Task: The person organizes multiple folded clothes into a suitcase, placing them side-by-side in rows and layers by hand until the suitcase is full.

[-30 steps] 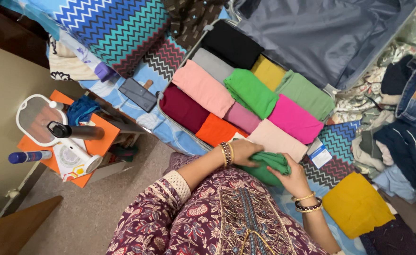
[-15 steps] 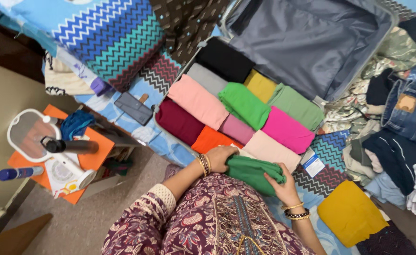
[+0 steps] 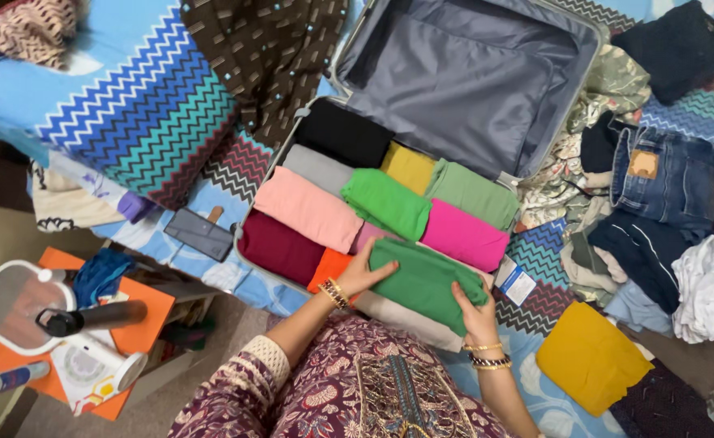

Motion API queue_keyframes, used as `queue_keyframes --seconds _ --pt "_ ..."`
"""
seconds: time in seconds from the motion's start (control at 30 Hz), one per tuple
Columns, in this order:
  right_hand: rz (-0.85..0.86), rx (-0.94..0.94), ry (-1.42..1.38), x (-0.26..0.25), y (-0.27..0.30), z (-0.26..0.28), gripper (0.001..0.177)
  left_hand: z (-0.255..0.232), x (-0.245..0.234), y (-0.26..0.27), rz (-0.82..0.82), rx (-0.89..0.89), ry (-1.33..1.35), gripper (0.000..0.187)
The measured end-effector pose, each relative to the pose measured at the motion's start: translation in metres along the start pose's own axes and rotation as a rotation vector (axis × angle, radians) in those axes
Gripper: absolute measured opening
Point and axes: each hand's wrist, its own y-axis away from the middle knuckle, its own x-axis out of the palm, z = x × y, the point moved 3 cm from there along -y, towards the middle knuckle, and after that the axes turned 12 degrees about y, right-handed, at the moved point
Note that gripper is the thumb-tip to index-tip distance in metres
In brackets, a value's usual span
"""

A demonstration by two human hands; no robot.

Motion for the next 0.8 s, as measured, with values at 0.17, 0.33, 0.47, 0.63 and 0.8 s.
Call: queue_keyframes --seconds 0.17,0.33,0.47,0.63,0.8 --pt "-0.182 0.021 -0.001 0.024 -0.072 0.003 0.036 -0.019 -0.018 -0.091 -0.131 0.116 -0.150 0.048" --pt "-0.286 -0.065 -0.054 0.054 -0.170 0.003 0.035 -0.024 -0.051 -0.201 -0.171 0.099 -0.336 0.036" --pt "-0.420 -0.130 0.104 0.072 -0.243 -0.028 0.050 -0.010 -0.075 -0.262 -0.260 0.114 -0.700 0.029" --pt "-0.530 -0.210 0.374 0.082 -0.265 -0.051 0.065 0.000 -0.084 -0.266 -0.283 0.238 -0.941 0.024" --pt "-0.517 -0.125 0.598 0.094 -0.268 -0.033 0.045 -0.038 -0.074 -0.255 -0.204 0.196 -1.138 0.062"
